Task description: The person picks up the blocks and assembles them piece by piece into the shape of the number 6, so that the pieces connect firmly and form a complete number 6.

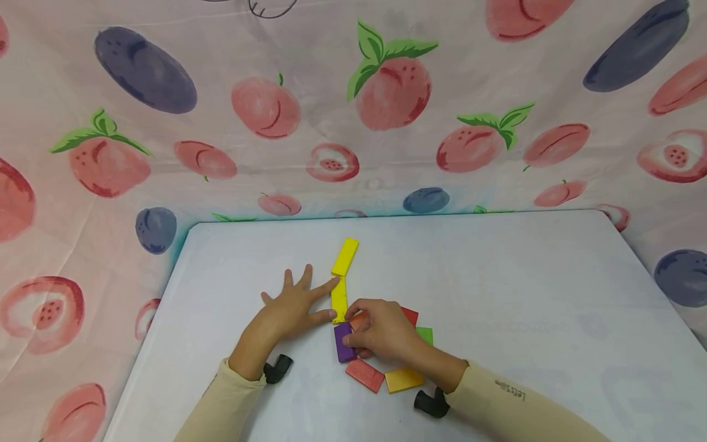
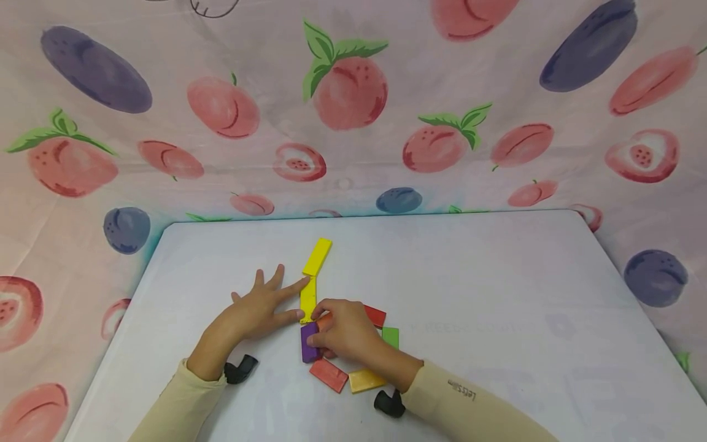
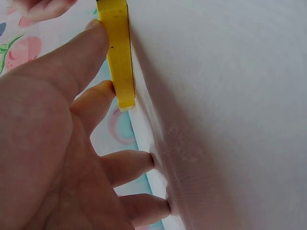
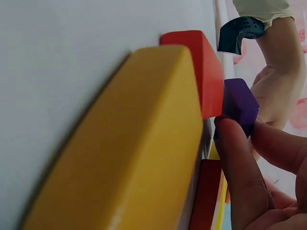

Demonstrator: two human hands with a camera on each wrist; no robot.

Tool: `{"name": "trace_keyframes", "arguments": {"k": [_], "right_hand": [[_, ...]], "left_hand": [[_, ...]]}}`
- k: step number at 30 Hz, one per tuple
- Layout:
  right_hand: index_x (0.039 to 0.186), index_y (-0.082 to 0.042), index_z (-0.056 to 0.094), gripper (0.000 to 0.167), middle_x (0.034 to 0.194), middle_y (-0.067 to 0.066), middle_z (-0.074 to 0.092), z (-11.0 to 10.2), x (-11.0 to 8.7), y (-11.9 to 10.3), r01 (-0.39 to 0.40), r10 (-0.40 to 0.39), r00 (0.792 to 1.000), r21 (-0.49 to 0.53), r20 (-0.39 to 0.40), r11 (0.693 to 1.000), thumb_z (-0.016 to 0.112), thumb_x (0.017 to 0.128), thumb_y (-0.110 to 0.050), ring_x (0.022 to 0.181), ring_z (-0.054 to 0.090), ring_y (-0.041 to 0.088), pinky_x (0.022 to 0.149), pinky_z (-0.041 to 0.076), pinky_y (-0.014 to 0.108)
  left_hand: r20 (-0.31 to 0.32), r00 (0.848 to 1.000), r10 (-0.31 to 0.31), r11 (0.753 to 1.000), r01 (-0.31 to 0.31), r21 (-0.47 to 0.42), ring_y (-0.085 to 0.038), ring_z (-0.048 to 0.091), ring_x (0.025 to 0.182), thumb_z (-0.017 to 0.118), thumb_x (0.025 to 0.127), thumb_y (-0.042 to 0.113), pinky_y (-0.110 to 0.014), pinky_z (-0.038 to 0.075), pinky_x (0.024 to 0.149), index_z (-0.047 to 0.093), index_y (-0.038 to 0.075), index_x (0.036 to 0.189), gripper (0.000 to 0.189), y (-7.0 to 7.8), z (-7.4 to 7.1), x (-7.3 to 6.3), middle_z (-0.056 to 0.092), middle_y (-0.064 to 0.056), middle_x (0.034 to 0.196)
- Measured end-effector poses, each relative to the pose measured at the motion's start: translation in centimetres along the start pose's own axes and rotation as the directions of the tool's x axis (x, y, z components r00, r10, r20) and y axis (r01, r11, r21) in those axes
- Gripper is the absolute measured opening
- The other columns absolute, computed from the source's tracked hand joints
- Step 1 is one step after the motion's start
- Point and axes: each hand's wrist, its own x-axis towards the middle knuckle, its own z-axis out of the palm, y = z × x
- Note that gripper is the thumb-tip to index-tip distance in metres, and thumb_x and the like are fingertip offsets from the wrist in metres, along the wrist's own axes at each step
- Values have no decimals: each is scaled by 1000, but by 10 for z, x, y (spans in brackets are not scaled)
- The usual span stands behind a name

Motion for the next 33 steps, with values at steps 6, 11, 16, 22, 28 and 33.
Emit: {"name": "trace_keyframes", "arguments": {"k": [6, 11, 16, 22, 28, 33], "right_hand": [[110, -15, 70, 32, 67, -1, 69, 2, 0, 1, 3, -3, 1000, -18, -14, 1000, 86, 83, -24, 54, 68, 16, 57, 55, 27], [112, -15, 69, 34, 66, -1, 68, 3, 1, 1, -7, 7, 1000, -32, -15, 999, 86, 84, -25, 54, 68, 16, 57, 56, 28], [113, -14, 68, 34, 65, -1, 67, 4, 1, 0, 3, -4, 1000, -66, -18, 998, 85, 85, -24, 53, 67, 15, 56, 55, 26], [112, -10, 68, 33, 65, -1, 68, 4, 1, -3, 29, -29, 1000, -65, -7, 997, 84, 86, -21, 54, 67, 15, 54, 55, 25], [112, -9, 67, 33, 65, 0, 69, 4, 0, -2, 26, -26, 1000, -37, 11, 999, 83, 86, -19, 54, 68, 15, 55, 56, 25], [114, -9, 65, 34, 66, 0, 71, 4, -1, -1, 25, -25, 999, -13, 31, 1000, 83, 87, -19, 56, 70, 15, 56, 58, 26]], "left_hand": [[3, 1000, 2, 1000, -2, 6, -58, 4, 153, 65, 92, 60, -93, 13, 97, 34, 50, 155, 71, 0, 0, 0, 15, -18, 171], [2, 1000, 2, 1000, -2, 7, -59, 5, 152, 66, 92, 59, -93, 13, 97, 34, 49, 155, 71, 0, 0, -1, 16, -19, 171], [4, 1000, 2, 1000, -2, -4, -59, 4, 152, 67, 92, 58, -93, 12, 97, 35, 49, 155, 72, 0, -1, -2, 16, -20, 171], [7, 1000, -3, 1000, 4, -8, -58, 3, 153, 66, 92, 58, -93, 11, 97, 35, 50, 155, 71, 0, 0, -1, 14, -19, 171], [4, 1000, -1, 1000, 1, -5, -58, 3, 153, 66, 93, 58, -93, 12, 97, 34, 49, 155, 71, 0, 0, 0, 15, -19, 171], [4, 1000, -1, 1000, 1, -6, -58, 3, 153, 66, 93, 58, -93, 12, 97, 34, 50, 155, 71, 0, 0, 0, 14, -19, 171]]}}
